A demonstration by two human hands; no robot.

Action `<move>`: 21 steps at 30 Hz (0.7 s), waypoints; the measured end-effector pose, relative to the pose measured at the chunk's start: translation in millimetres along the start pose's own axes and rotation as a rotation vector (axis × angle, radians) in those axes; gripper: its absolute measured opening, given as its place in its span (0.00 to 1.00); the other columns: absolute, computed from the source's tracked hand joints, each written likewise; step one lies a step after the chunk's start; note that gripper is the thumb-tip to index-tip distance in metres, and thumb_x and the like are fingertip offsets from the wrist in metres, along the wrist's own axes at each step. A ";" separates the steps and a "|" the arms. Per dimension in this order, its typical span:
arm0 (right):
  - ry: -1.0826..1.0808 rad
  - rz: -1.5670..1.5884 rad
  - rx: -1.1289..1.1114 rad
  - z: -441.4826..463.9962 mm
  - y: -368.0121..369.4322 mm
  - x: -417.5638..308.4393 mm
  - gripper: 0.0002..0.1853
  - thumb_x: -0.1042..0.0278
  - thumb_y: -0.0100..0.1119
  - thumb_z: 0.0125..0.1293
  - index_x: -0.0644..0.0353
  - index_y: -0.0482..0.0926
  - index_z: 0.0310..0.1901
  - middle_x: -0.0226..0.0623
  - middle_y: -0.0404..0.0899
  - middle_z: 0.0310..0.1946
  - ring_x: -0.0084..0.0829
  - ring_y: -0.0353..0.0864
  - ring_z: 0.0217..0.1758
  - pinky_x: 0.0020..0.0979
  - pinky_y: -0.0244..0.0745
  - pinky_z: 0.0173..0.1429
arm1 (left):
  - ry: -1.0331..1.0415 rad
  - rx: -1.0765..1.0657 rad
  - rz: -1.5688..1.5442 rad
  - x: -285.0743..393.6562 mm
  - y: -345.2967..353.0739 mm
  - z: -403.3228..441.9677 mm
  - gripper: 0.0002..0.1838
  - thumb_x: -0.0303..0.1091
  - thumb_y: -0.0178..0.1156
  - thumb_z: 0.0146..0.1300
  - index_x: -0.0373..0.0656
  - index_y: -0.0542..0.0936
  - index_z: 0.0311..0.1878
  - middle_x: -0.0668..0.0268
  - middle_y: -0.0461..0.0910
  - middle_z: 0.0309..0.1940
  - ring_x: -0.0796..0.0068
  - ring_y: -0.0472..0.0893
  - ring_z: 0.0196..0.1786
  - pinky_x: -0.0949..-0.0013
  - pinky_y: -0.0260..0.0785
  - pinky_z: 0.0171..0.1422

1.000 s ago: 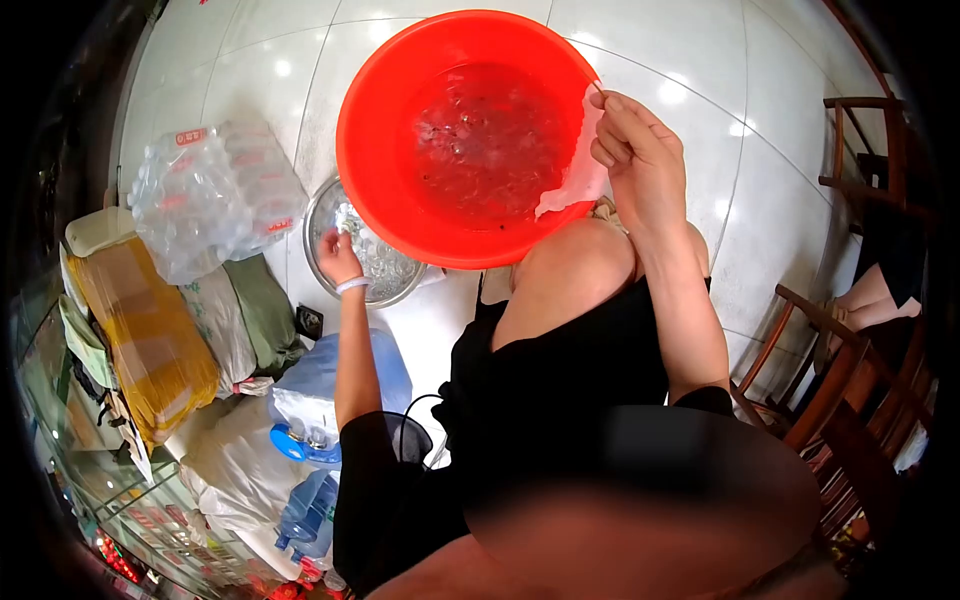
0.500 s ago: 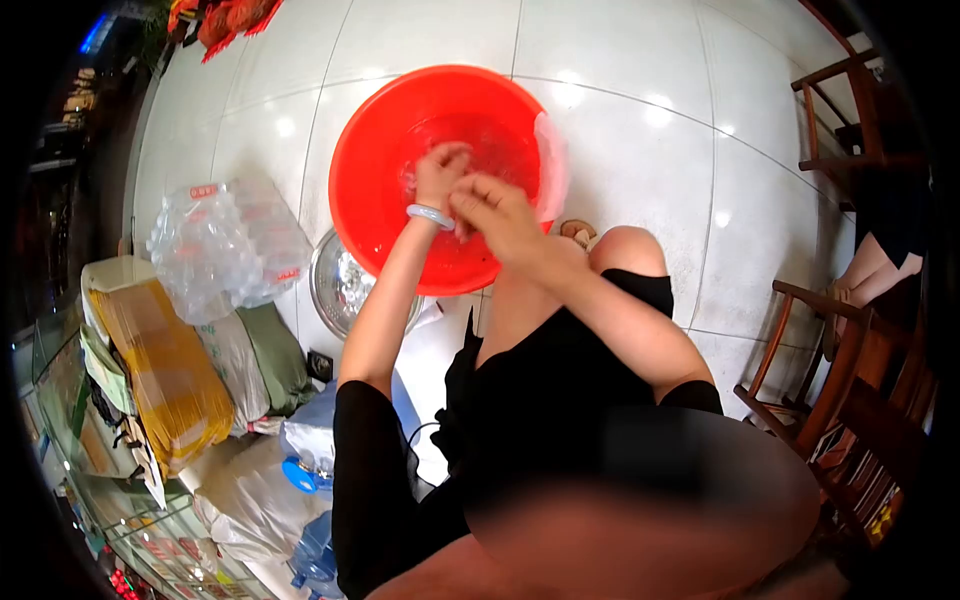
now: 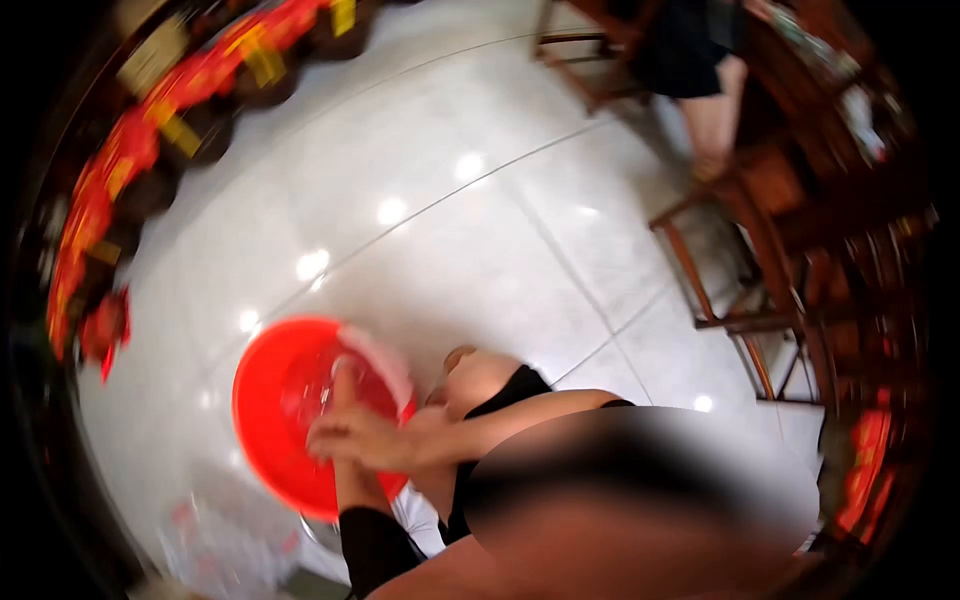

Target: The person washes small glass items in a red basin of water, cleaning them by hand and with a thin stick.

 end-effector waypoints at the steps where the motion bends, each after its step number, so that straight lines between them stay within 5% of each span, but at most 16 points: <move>1: -0.009 0.063 -0.002 2.0 3.4 -1.3 0.08 0.68 0.51 0.61 0.64 0.74 0.33 0.31 0.74 0.27 0.21 0.72 0.32 0.23 0.68 0.38 | -0.006 -0.006 -0.006 -4.8 3.5 -5.5 0.24 0.38 0.60 0.49 0.37 0.73 0.49 0.46 0.73 0.44 0.52 0.71 0.52 0.59 0.66 0.53; 9: -0.001 0.122 -0.130 1.8 10.6 -22.9 0.10 0.64 0.48 0.61 0.62 0.73 0.31 0.27 0.72 0.23 0.14 0.63 0.20 0.17 0.58 0.23 | -0.043 -0.024 -0.206 -77.1 28.0 -24.2 0.23 0.38 0.60 0.49 0.37 0.73 0.48 0.47 0.73 0.43 0.54 0.72 0.50 0.60 0.67 0.52; 19: 0.025 0.028 -0.003 12.2 -3.6 -1.5 0.09 0.67 0.49 0.60 0.63 0.74 0.29 0.28 0.72 0.22 0.16 0.67 0.22 0.19 0.64 0.27 | 0.037 -0.044 -0.520 -96.4 -1.6 -67.7 0.22 0.37 0.60 0.50 0.37 0.74 0.48 0.49 0.74 0.42 0.56 0.72 0.49 0.62 0.67 0.50; 21: -0.187 -0.077 0.057 25.7 -9.2 4.4 0.09 0.68 0.50 0.59 0.65 0.75 0.28 0.30 0.74 0.22 0.19 0.71 0.26 0.21 0.66 0.31 | 0.047 -0.061 -0.563 -100.1 -1.2 -79.8 0.22 0.37 0.60 0.50 0.37 0.74 0.48 0.49 0.74 0.42 0.57 0.72 0.48 0.62 0.67 0.50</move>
Point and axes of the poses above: each hand's wrist, its own z-axis towards the middle knuckle, its own y-axis out of the palm, x = y × z, the point moved 10 cm from there along z, towards the middle knuckle
